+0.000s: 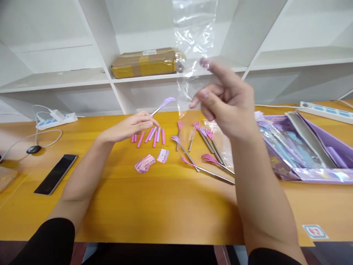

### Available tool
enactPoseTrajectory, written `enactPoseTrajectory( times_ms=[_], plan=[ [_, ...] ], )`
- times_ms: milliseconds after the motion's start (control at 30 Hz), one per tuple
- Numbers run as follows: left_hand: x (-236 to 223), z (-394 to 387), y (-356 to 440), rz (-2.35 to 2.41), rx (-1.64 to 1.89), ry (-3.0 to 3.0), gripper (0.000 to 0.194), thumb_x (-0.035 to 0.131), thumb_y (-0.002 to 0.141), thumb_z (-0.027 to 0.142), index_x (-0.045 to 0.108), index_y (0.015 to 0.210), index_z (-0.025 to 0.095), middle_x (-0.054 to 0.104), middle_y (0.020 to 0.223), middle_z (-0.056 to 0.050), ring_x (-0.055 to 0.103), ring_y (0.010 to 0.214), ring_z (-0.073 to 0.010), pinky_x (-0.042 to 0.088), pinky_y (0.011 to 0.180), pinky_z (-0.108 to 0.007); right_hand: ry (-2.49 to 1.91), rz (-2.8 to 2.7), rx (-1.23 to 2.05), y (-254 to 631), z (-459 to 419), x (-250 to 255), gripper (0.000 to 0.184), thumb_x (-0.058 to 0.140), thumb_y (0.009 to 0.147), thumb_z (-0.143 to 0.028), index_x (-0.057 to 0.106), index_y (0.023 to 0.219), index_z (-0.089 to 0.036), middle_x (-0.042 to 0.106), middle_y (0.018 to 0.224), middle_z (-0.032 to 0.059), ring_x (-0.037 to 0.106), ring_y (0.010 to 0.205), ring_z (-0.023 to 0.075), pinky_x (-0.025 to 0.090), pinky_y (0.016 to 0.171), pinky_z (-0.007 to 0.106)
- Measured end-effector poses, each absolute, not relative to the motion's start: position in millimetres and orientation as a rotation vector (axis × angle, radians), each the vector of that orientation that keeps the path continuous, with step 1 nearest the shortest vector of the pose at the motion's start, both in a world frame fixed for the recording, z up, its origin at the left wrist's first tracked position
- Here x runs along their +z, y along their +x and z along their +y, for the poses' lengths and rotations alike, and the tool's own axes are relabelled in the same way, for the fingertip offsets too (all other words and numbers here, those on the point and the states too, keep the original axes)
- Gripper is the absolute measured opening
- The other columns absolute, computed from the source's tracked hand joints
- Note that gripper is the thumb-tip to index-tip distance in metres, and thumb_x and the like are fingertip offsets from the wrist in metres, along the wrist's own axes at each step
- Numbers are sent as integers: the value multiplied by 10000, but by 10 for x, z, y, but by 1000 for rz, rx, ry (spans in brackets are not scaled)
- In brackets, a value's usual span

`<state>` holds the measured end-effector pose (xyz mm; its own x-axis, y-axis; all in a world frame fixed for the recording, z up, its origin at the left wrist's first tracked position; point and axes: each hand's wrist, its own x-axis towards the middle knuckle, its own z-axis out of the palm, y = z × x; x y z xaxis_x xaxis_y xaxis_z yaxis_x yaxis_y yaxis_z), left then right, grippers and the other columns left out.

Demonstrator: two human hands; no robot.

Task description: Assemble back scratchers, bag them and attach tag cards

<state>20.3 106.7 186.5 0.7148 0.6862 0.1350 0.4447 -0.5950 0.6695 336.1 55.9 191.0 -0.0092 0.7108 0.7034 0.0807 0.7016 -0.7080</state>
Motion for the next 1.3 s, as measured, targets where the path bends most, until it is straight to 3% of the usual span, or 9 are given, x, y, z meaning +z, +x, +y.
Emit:
enactPoseTrajectory(
  times_ms=[133,300,467,633,867,1000,1133,1200,1300],
  plan=[
    [1945,905,254,586,379,2192,569,667,1008,718,784,1339,270,652,1262,-108,689,921,-183,555,698,-264,-768,-1533,728,2786,386,1819,382,837,992,-469,733,1294,-260,722,792,-7,514,488,81,421,485,288],
    [1991,706,363,513,530,2248,262,724,1042,447,854,999,224,723,1220,-86,686,1096,-200,586,944,-301,-666,-1574,944,2571,346,1753,409,824,983,-541,679,1217,-238,781,1033,56,702,678,144,546,579,304],
    [1996,706,332,604,607,2021,373,676,1070,491,872,982,186,700,989,-90,679,793,-137,520,571,-207,-615,-1359,910,2813,497,1777,330,765,1011,-507,643,901,-221,670,781,20,598,534,112,370,433,260],
    [1945,712,405,614,544,1973,401,714,1040,552,876,1018,186,725,913,-67,565,615,-80,418,470,-186,-764,-1538,940,2808,509,1750,373,841,959,-542,736,1162,-247,665,925,20,628,671,118,489,554,288],
    [1766,671,644,629,591,1962,380,744,1020,539,870,971,183,675,726,-3,492,553,-61,405,519,-197,-956,-1525,988,2644,471,1721,583,880,858,-700,540,957,-237,659,863,5,630,697,142,516,634,318],
    [1719,707,649,584,544,1981,390,713,1043,543,867,1005,186,711,782,-13,569,627,-75,466,585,-193,-1019,-1621,893,2638,477,1709,522,749,967,-710,619,886,-211,683,830,27,635,776,161,534,775,336],
    [1769,739,586,519,593,1977,379,716,1045,550,849,1013,197,782,1023,-59,664,711,-79,509,617,-193,-998,-1459,692,2690,539,1684,405,637,1058,-603,641,944,-215,644,892,36,614,845,161,547,861,338],
    [1815,749,524,515,665,1971,374,696,1062,547,830,1027,199,775,1109,-76,692,711,-86,503,560,-201,-929,-1307,571,2767,586,1702,344,593,1072,-559,613,973,-231,609,943,48,606,871,170,565,854,343],
    [1869,761,418,543,910,2014,385,646,1093,563,790,1043,209,756,1011,-57,710,732,-105,552,592,-217,-773,-1171,489,2901,587,1806,296,589,1063,-510,563,927,-247,544,913,49,596,832,181,574,770,346]
  ],
)
